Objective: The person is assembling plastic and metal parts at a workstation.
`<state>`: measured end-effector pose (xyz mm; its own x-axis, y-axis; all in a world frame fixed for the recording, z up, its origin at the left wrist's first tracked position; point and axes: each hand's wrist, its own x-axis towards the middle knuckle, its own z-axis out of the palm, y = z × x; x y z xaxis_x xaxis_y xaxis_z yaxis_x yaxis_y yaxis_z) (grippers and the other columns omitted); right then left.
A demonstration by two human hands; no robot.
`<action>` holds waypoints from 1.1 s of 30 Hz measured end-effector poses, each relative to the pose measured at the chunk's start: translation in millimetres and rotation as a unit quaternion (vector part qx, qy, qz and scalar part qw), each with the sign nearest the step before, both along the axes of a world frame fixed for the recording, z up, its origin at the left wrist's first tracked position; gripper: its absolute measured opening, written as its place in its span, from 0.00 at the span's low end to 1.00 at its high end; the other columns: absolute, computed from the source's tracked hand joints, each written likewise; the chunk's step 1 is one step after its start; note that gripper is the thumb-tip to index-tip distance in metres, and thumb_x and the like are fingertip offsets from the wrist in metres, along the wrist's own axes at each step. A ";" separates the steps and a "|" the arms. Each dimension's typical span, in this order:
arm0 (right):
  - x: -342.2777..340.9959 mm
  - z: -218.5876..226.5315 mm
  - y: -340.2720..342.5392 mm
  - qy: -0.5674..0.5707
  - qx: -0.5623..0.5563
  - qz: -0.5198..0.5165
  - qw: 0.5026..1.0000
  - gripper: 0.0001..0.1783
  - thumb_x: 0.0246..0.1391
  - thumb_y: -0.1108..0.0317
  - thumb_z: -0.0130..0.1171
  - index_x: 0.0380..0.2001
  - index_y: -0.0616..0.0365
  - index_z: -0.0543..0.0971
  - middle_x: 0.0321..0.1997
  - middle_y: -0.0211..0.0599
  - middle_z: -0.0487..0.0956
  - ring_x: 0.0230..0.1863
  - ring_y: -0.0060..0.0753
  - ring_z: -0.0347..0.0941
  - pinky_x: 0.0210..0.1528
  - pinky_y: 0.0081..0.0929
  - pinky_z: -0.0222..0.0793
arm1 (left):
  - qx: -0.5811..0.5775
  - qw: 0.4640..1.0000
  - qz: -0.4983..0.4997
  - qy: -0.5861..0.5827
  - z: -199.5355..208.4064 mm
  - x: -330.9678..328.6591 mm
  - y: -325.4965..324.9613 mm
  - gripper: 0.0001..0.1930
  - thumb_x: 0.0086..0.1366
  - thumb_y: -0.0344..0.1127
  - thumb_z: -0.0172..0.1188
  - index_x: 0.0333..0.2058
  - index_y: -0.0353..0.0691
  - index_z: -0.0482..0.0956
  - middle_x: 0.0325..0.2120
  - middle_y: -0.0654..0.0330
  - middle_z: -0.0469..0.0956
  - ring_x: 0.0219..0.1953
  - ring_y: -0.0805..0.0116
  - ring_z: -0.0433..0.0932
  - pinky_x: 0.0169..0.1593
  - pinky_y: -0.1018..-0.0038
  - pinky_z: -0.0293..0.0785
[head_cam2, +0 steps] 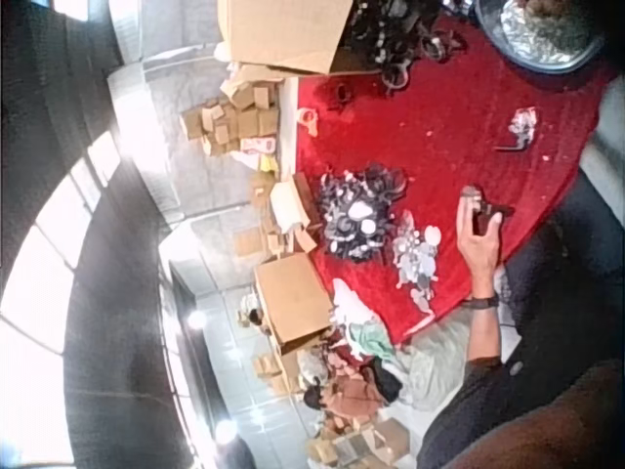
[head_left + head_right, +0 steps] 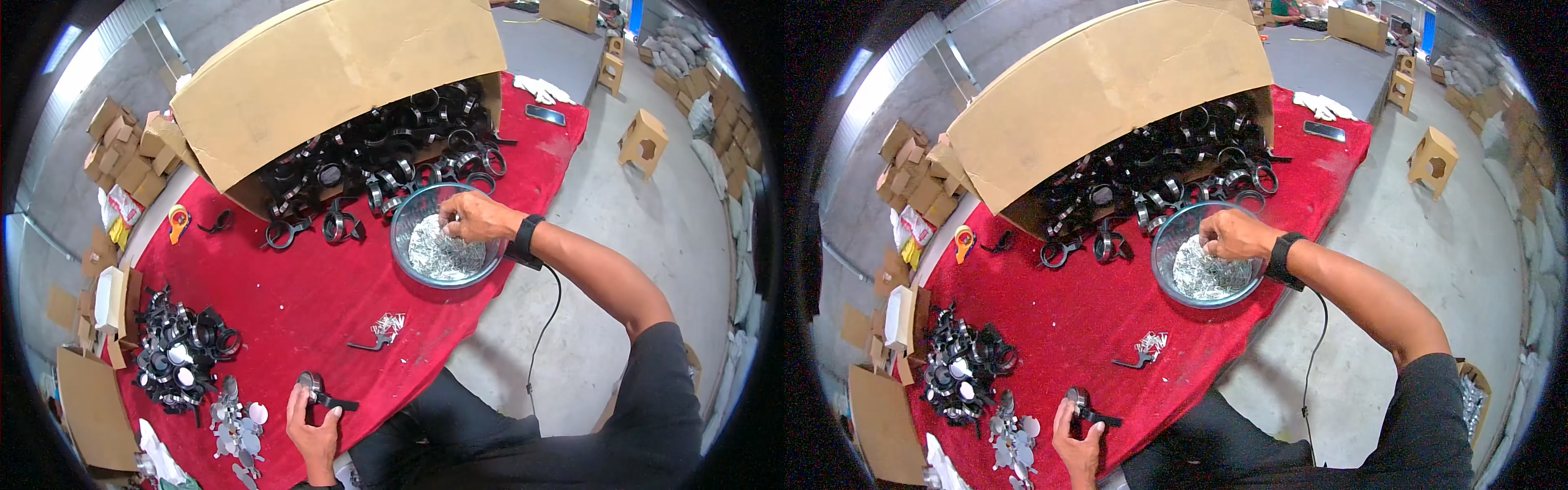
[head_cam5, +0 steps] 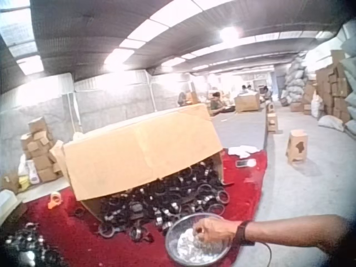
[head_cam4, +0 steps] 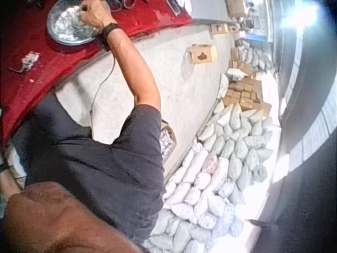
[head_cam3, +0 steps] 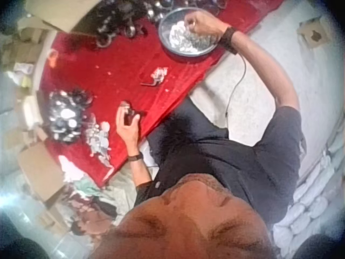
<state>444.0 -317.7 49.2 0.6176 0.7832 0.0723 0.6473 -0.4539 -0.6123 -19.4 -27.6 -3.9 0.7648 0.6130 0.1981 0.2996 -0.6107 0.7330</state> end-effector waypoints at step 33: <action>-197.7 -23.1 99.6 -0.045 0.032 0.158 0.986 0.13 0.52 0.68 0.74 0.39 0.63 0.87 0.37 0.57 0.85 0.45 0.62 0.84 0.51 0.54 0.81 | -0.009 1.000 0.011 -0.017 6.5 1.8 -2.3 0.37 0.52 0.31 0.81 0.62 0.31 0.82 0.67 0.39 0.78 0.68 0.46 0.79 0.72 0.58 0.73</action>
